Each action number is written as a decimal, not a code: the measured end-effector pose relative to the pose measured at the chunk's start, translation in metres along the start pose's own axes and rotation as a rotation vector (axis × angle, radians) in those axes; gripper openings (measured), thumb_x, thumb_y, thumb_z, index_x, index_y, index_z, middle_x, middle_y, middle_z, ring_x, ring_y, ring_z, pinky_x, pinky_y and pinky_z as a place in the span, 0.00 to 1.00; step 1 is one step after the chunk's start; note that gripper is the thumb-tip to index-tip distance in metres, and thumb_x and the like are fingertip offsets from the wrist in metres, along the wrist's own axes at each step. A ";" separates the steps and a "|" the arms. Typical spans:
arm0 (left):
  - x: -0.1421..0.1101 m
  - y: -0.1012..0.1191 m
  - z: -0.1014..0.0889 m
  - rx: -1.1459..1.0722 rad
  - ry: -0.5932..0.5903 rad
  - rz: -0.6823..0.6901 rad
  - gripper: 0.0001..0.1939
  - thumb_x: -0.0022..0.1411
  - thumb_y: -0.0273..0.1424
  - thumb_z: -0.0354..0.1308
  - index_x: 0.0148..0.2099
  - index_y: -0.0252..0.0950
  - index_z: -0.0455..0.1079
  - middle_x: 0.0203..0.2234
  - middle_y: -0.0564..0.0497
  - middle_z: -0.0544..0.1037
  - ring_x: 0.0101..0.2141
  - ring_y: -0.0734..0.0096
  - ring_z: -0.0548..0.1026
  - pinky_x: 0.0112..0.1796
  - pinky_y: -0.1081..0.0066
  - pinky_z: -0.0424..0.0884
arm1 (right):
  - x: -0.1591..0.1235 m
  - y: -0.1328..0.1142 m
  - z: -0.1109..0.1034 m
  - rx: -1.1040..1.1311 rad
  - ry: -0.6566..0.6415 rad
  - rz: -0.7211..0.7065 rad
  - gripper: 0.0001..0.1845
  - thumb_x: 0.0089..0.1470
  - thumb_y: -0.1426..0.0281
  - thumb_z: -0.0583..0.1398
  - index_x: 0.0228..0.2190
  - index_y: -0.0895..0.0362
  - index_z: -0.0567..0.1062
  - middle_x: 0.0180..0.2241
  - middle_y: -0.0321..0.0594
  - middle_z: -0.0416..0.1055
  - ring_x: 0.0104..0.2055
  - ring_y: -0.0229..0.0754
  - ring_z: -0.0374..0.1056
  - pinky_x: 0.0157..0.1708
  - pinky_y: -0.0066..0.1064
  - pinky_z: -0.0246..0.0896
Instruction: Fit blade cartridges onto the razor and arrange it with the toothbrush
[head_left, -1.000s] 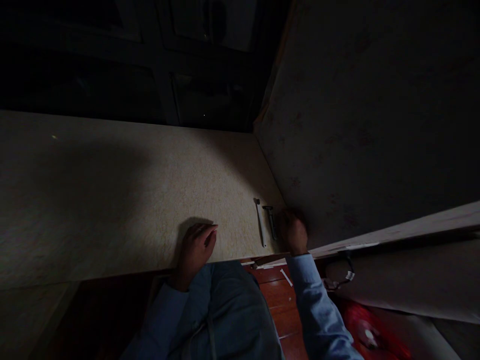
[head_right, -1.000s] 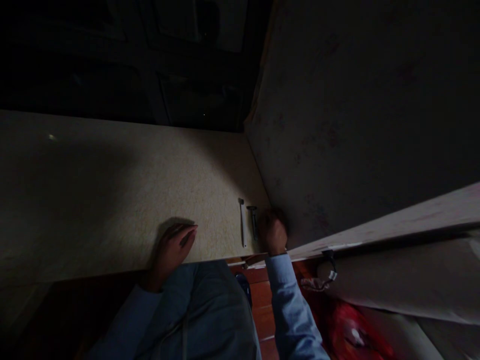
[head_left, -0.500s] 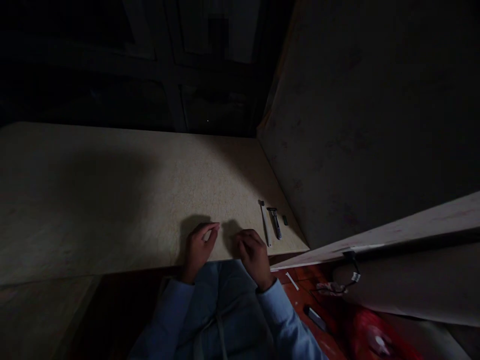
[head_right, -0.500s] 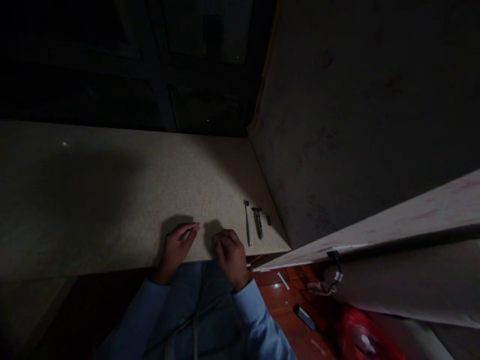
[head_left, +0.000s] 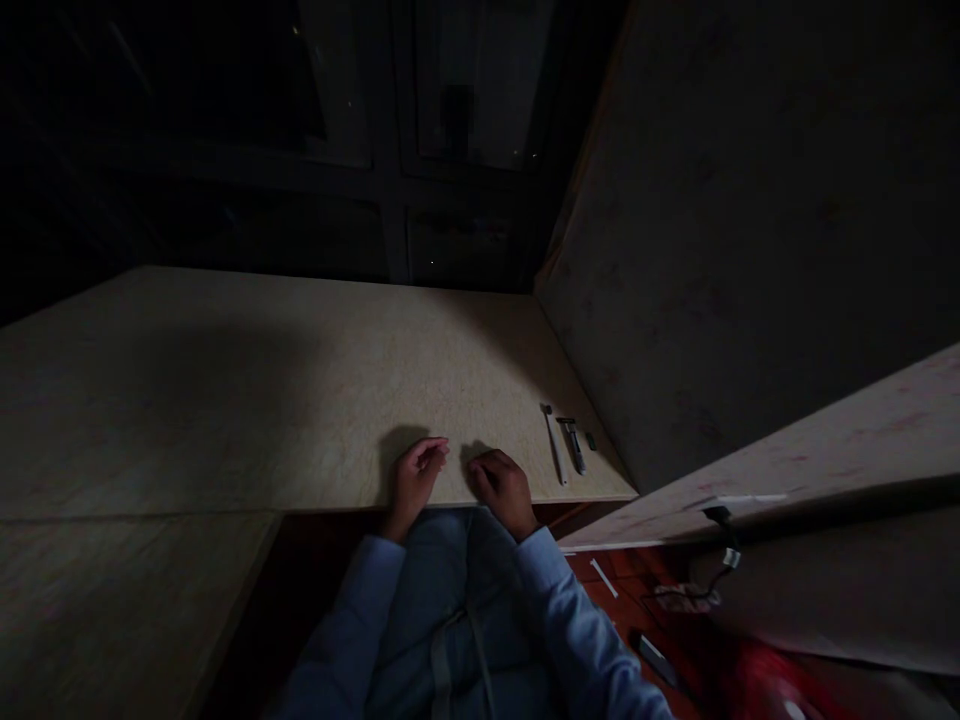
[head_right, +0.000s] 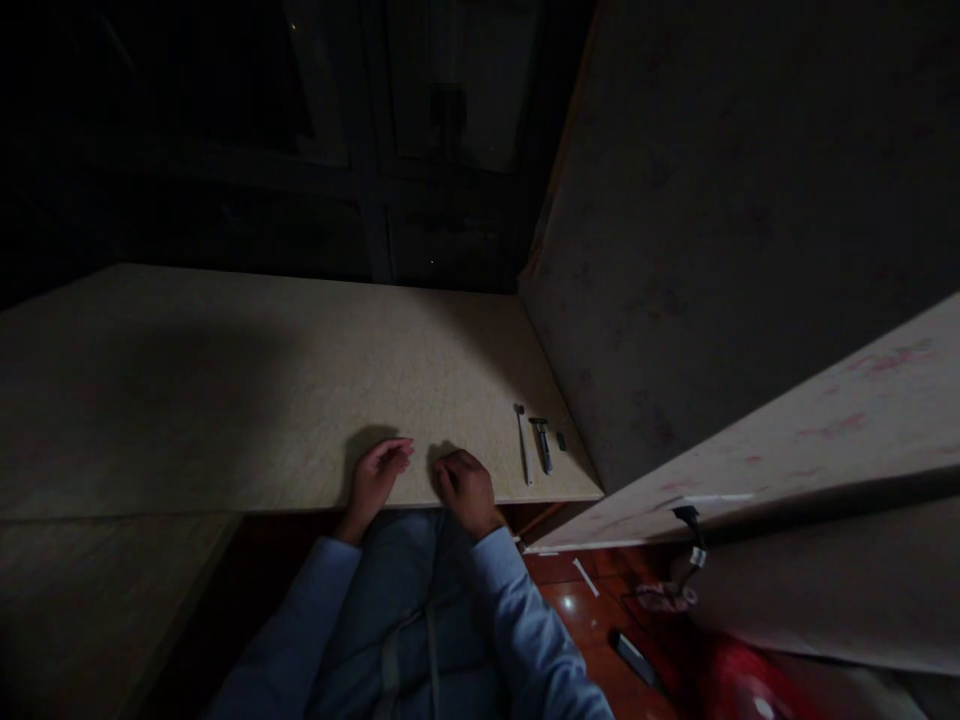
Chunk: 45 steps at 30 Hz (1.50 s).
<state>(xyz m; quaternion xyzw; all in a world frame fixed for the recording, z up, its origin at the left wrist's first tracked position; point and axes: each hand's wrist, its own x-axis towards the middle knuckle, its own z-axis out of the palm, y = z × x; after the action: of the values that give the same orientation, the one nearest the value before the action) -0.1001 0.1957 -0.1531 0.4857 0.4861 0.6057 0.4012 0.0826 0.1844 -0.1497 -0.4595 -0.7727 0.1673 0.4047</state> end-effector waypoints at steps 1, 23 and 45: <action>-0.001 0.000 0.001 0.003 -0.007 0.003 0.19 0.54 0.44 0.64 0.40 0.33 0.77 0.32 0.43 0.82 0.29 0.67 0.79 0.29 0.71 0.75 | 0.000 0.001 0.000 -0.004 0.000 -0.002 0.15 0.66 0.65 0.54 0.37 0.58 0.80 0.36 0.45 0.75 0.39 0.42 0.72 0.42 0.31 0.66; -0.002 -0.003 0.004 0.035 0.025 0.008 0.19 0.56 0.43 0.62 0.41 0.32 0.78 0.34 0.43 0.81 0.33 0.66 0.78 0.34 0.70 0.73 | -0.001 0.002 0.001 -0.031 0.025 -0.065 0.14 0.66 0.67 0.55 0.37 0.59 0.79 0.36 0.45 0.75 0.39 0.42 0.71 0.41 0.31 0.64; -0.005 -0.002 0.003 0.053 0.037 -0.011 0.19 0.56 0.43 0.61 0.41 0.32 0.77 0.34 0.43 0.81 0.33 0.67 0.78 0.34 0.71 0.74 | -0.003 0.001 -0.001 0.062 0.019 -0.092 0.13 0.66 0.68 0.55 0.37 0.58 0.79 0.35 0.44 0.74 0.38 0.41 0.70 0.40 0.31 0.65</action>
<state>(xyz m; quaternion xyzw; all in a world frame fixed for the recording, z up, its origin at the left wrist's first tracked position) -0.0958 0.1915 -0.1558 0.4823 0.5118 0.5993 0.3826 0.0850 0.1828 -0.1513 -0.4124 -0.7836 0.1680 0.4332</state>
